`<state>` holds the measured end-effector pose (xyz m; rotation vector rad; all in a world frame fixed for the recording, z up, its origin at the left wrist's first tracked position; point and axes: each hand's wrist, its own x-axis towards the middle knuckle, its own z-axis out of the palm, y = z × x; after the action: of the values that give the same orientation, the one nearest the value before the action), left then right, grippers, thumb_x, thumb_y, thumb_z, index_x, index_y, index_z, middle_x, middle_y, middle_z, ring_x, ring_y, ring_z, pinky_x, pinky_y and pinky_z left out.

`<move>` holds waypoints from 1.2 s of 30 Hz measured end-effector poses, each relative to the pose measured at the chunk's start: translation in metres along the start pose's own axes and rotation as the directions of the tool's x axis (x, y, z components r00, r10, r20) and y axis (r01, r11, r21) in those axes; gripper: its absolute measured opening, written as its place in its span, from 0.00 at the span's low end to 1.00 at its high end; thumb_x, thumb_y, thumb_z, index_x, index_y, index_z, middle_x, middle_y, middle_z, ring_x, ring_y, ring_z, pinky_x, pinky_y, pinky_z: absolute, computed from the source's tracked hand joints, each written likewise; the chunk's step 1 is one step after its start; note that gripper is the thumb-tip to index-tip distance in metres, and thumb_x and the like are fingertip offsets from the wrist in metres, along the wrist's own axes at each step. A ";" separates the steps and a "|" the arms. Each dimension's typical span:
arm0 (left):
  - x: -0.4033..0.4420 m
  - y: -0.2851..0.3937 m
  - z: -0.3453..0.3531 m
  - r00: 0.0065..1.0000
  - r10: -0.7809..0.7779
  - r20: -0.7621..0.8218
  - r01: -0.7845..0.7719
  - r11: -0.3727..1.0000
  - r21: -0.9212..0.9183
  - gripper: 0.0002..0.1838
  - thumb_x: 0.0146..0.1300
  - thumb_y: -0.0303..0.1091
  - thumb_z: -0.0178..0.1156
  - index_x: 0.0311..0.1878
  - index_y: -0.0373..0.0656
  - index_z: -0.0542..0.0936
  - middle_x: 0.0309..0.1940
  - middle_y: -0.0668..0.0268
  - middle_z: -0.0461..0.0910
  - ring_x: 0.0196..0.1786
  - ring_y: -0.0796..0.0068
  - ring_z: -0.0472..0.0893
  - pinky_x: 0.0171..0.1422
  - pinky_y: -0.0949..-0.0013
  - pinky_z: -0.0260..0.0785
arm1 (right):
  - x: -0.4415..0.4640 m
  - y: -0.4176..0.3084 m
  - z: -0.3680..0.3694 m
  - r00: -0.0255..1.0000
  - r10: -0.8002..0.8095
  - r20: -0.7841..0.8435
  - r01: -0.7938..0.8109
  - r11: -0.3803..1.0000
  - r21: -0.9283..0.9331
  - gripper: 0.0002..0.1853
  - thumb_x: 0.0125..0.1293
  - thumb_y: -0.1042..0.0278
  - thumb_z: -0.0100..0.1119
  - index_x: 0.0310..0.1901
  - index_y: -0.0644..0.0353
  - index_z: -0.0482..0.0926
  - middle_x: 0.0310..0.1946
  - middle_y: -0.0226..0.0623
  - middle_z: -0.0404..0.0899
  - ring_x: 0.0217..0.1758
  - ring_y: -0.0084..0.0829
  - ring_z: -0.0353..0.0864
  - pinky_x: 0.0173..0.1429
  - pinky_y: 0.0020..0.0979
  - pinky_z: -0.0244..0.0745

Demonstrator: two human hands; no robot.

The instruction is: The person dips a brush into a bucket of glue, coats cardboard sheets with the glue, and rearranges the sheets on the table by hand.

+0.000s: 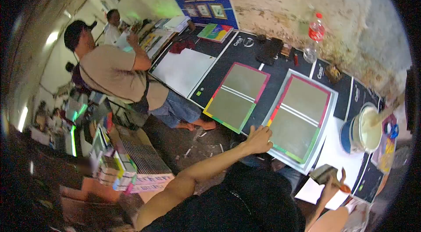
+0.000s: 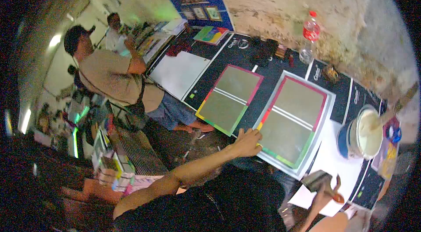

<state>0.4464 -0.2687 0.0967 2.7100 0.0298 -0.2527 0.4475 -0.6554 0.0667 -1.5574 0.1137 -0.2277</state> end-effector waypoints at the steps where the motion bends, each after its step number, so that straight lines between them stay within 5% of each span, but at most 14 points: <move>1: 0.004 -0.003 -0.002 1.000 -0.011 -0.008 0.010 0.999 -0.050 0.23 0.53 0.44 0.62 0.49 0.40 0.75 0.49 0.56 0.72 0.56 0.54 0.71 0.54 0.42 0.60 | 0.005 -0.009 -0.005 1.000 -0.025 -0.018 0.025 1.000 -0.010 0.33 0.64 0.74 0.59 0.69 0.55 0.58 0.48 0.46 0.77 0.51 0.33 0.77 0.57 0.30 0.73; 6: 0.036 -0.002 -0.010 0.980 0.144 -0.137 -0.157 0.983 -0.092 0.28 0.55 0.48 0.59 0.54 0.36 0.74 0.54 0.53 0.70 0.59 0.54 0.69 0.60 0.39 0.56 | 0.050 -0.028 0.081 0.983 -0.173 0.054 0.172 0.985 0.019 0.31 0.64 0.73 0.59 0.68 0.57 0.59 0.52 0.47 0.76 0.51 0.33 0.77 0.59 0.32 0.72; 8: 0.046 0.003 0.000 0.987 0.144 -0.071 -0.144 0.990 0.003 0.31 0.55 0.50 0.59 0.55 0.34 0.74 0.56 0.51 0.70 0.61 0.54 0.69 0.64 0.38 0.53 | 0.066 -0.029 0.141 0.924 -0.355 0.142 0.379 0.896 -0.231 0.31 0.63 0.71 0.60 0.67 0.58 0.61 0.51 0.46 0.76 0.49 0.30 0.77 0.56 0.30 0.71; 9: 0.050 0.006 0.004 0.989 0.146 -0.034 -0.144 0.988 0.056 0.33 0.55 0.52 0.58 0.56 0.33 0.73 0.57 0.51 0.70 0.62 0.54 0.68 0.66 0.38 0.52 | 0.068 -0.029 0.167 0.943 -0.257 0.211 0.291 0.944 -0.155 0.31 0.63 0.72 0.60 0.67 0.59 0.61 0.51 0.45 0.76 0.51 0.31 0.76 0.58 0.30 0.69; 14: 0.051 0.011 0.007 0.993 0.109 -0.042 -0.106 0.993 0.058 0.34 0.53 0.54 0.58 0.52 0.30 0.77 0.54 0.47 0.74 0.63 0.53 0.69 0.71 0.38 0.46 | 0.119 0.071 0.125 0.836 -0.443 0.324 0.544 0.746 -0.383 0.29 0.63 0.71 0.60 0.65 0.64 0.64 0.47 0.43 0.78 0.47 0.28 0.76 0.52 0.26 0.71; 18: 0.054 0.007 0.014 0.993 0.106 -0.056 -0.106 0.994 0.006 0.33 0.54 0.53 0.58 0.49 0.29 0.78 0.54 0.45 0.73 0.62 0.52 0.69 0.67 0.38 0.50 | 0.115 0.083 -0.024 0.984 -0.112 0.139 0.162 0.885 -0.437 0.29 0.62 0.69 0.62 0.64 0.63 0.66 0.50 0.42 0.77 0.47 0.29 0.76 0.49 0.27 0.73; 22: 0.066 -0.001 -0.016 0.998 -0.009 0.065 0.018 0.990 -0.143 0.30 0.56 0.51 0.58 0.49 0.31 0.78 0.53 0.46 0.74 0.62 0.51 0.69 0.63 0.35 0.55 | 0.028 -0.015 -0.040 0.949 -0.232 -0.212 0.128 0.902 -0.412 0.27 0.64 0.65 0.60 0.63 0.60 0.68 0.52 0.43 0.76 0.49 0.32 0.76 0.51 0.30 0.73; 25: 0.098 -0.011 -0.007 0.938 -0.194 -0.289 0.072 0.920 -0.384 0.30 0.56 0.46 0.62 0.54 0.31 0.71 0.57 0.45 0.67 0.58 0.45 0.72 0.60 0.38 0.61 | -0.003 -0.019 -0.039 0.920 -0.107 -0.376 0.013 0.970 -0.244 0.26 0.64 0.64 0.59 0.63 0.59 0.68 0.52 0.43 0.76 0.50 0.33 0.76 0.52 0.31 0.73; 30: 0.186 -0.021 0.007 0.946 -0.325 0.015 0.296 0.843 -0.448 0.36 0.49 0.46 0.64 0.56 0.28 0.71 0.64 0.41 0.60 0.60 0.38 0.71 0.63 0.50 0.68 | -0.023 -0.009 -0.025 0.897 0.055 -0.439 -0.064 0.998 -0.005 0.26 0.65 0.62 0.58 0.64 0.57 0.68 0.52 0.44 0.76 0.51 0.35 0.77 0.52 0.33 0.74; 31: 0.196 -0.021 0.020 0.928 -0.368 -0.050 0.320 0.861 -0.396 0.30 0.48 0.46 0.64 0.49 0.31 0.78 0.58 0.37 0.69 0.56 0.40 0.76 0.61 0.54 0.70 | -0.018 -0.008 -0.017 0.880 0.101 -0.464 -0.088 0.995 0.049 0.27 0.66 0.59 0.56 0.66 0.54 0.66 0.53 0.45 0.75 0.53 0.37 0.76 0.56 0.35 0.72; 33: 0.252 -0.066 0.089 0.998 0.055 -0.030 -0.059 0.986 -0.158 0.16 0.46 0.46 0.63 0.33 0.45 0.86 0.32 0.50 0.83 0.41 0.51 0.83 0.47 0.55 0.75 | -0.024 -0.009 -0.015 0.883 0.099 -0.458 -0.071 0.994 0.078 0.28 0.67 0.59 0.55 0.67 0.50 0.64 0.55 0.45 0.74 0.54 0.37 0.76 0.56 0.35 0.73; 34: 0.245 -0.067 0.071 1.000 0.001 0.017 0.001 0.985 -0.171 0.17 0.46 0.47 0.65 0.34 0.44 0.86 0.34 0.51 0.84 0.42 0.52 0.84 0.47 0.55 0.75 | -0.031 -0.023 -0.004 0.858 0.113 -0.501 -0.090 0.994 0.070 0.27 0.67 0.59 0.54 0.67 0.50 0.64 0.54 0.45 0.74 0.54 0.37 0.76 0.55 0.34 0.73; 35: 0.235 -0.065 0.049 0.997 -0.052 0.063 0.063 0.982 -0.179 0.18 0.45 0.48 0.66 0.34 0.43 0.86 0.36 0.51 0.84 0.42 0.54 0.84 0.48 0.55 0.75 | -0.011 0.074 -0.069 0.938 0.105 -0.330 -0.017 0.966 0.260 0.28 0.67 0.59 0.56 0.67 0.51 0.64 0.54 0.43 0.74 0.57 0.36 0.74 0.59 0.34 0.70; 36: 0.224 -0.063 0.027 0.988 -0.105 0.110 0.124 0.976 -0.182 0.20 0.44 0.49 0.67 0.34 0.42 0.86 0.39 0.51 0.84 0.43 0.55 0.84 0.48 0.55 0.76 | -0.019 -0.016 0.011 0.922 0.062 -0.383 -0.011 0.991 0.136 0.27 0.67 0.61 0.57 0.66 0.53 0.64 0.54 0.42 0.73 0.58 0.35 0.73 0.62 0.33 0.67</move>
<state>0.6584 -0.2261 0.0062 2.5075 0.1732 -0.3982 0.4302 -0.6407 0.0809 -1.3612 0.4300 -0.5032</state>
